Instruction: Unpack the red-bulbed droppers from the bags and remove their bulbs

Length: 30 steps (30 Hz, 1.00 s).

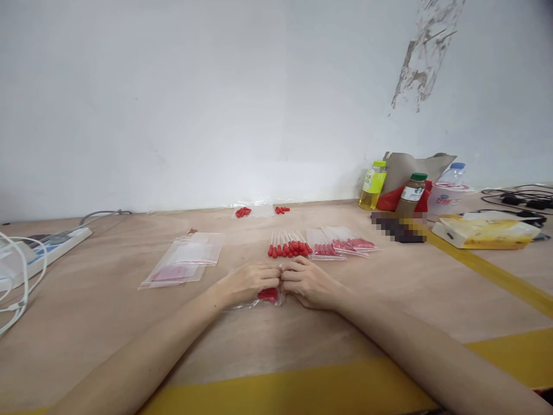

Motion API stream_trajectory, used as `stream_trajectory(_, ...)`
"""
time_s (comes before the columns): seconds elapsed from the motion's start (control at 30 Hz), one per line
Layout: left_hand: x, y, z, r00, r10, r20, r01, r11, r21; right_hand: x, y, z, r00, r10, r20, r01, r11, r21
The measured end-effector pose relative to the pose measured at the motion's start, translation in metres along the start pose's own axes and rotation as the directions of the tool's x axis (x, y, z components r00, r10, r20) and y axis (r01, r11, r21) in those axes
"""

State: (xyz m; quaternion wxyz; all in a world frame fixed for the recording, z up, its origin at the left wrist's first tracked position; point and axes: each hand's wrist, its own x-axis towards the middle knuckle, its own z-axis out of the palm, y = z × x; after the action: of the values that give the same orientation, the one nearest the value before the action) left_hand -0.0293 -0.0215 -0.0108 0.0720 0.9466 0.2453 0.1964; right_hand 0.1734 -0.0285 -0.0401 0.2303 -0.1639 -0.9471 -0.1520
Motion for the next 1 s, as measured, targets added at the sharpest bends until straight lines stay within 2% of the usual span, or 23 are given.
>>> stream_trajectory(0.07, -0.002, -0.008, -0.008, 0.988, 0.124, 0.091, -0.129, 0.99, 0.053, -0.001, -0.001, -0.003, 0.999, 0.042, 0.013, -0.042, 0.997, 0.059)
stream_trajectory(0.1, -0.003, -0.012, -0.011, 0.985, 0.143, 0.097, -0.152, 0.985, 0.082, -0.001, -0.001, -0.004, 0.997, 0.074, 0.016, -0.075, 0.993, 0.095)
stream_trajectory(0.17, -0.006, -0.019, -0.017, 0.994, 0.106, 0.039, -0.11, 0.985, 0.135, -0.002, -0.002, -0.008, 0.986, 0.163, 0.023, -0.164, 0.967, 0.196)
stream_trajectory(0.23, -0.008, -0.022, -0.02, 0.997, 0.079, 0.026, -0.082, 0.984, 0.158, -0.002, -0.004, -0.01, 0.96, 0.274, 0.051, -0.275, 0.903, 0.331)
stream_trajectory(0.33, -0.01, -0.018, -0.017, 0.996, 0.064, 0.061, -0.072, 0.988, 0.139, 0.001, -0.004, -0.006, 0.881, 0.456, 0.127, -0.451, 0.727, 0.518)
stream_trajectory(0.4, -0.012, -0.012, -0.015, 0.998, 0.026, 0.059, -0.031, 0.995, 0.094, 0.004, -0.005, 0.002, 0.823, 0.537, 0.186, -0.522, 0.584, 0.622)
stream_trajectory(0.5, -0.019, -0.004, -0.014, 0.995, -0.1, 0.017, 0.1, 0.995, -0.006, 0.007, -0.006, 0.016, 0.736, 0.63, 0.247, -0.559, 0.361, 0.746)
stream_trajectory(0.57, -0.029, 0.0, -0.014, 0.98, -0.199, 0.024, 0.2, 0.978, -0.063, 0.007, -0.007, 0.021, 0.693, 0.668, 0.27, -0.557, 0.26, 0.789)
stream_trajectory(0.6, -0.034, 0.001, -0.013, 0.97, -0.24, 0.033, 0.242, 0.967, -0.077, 0.007, -0.008, 0.022, 0.688, 0.67, 0.278, -0.551, 0.234, 0.801)
stream_trajectory(0.7, -0.05, 0.001, -0.009, 0.954, -0.293, 0.06, 0.297, 0.951, -0.089, 0.008, -0.009, 0.02, 0.706, 0.637, 0.31, -0.546, 0.21, 0.811)
stream_trajectory(0.83, -0.058, 0.0, -0.002, 0.956, -0.288, 0.049, 0.292, 0.95, -0.107, 0.013, -0.01, 0.02, 0.727, 0.621, 0.294, -0.581, 0.326, 0.746)
stream_trajectory(0.9, -0.058, 0.0, 0.0, 0.955, -0.294, 0.039, 0.297, 0.949, -0.109, 0.014, -0.012, 0.022, 0.713, 0.649, 0.267, -0.6, 0.367, 0.71)
stream_trajectory(1.0, -0.058, 0.003, 0.0, 0.948, -0.318, 0.032, 0.319, 0.942, -0.101, 0.016, -0.016, 0.026, 0.684, 0.699, 0.209, -0.591, 0.364, 0.719)
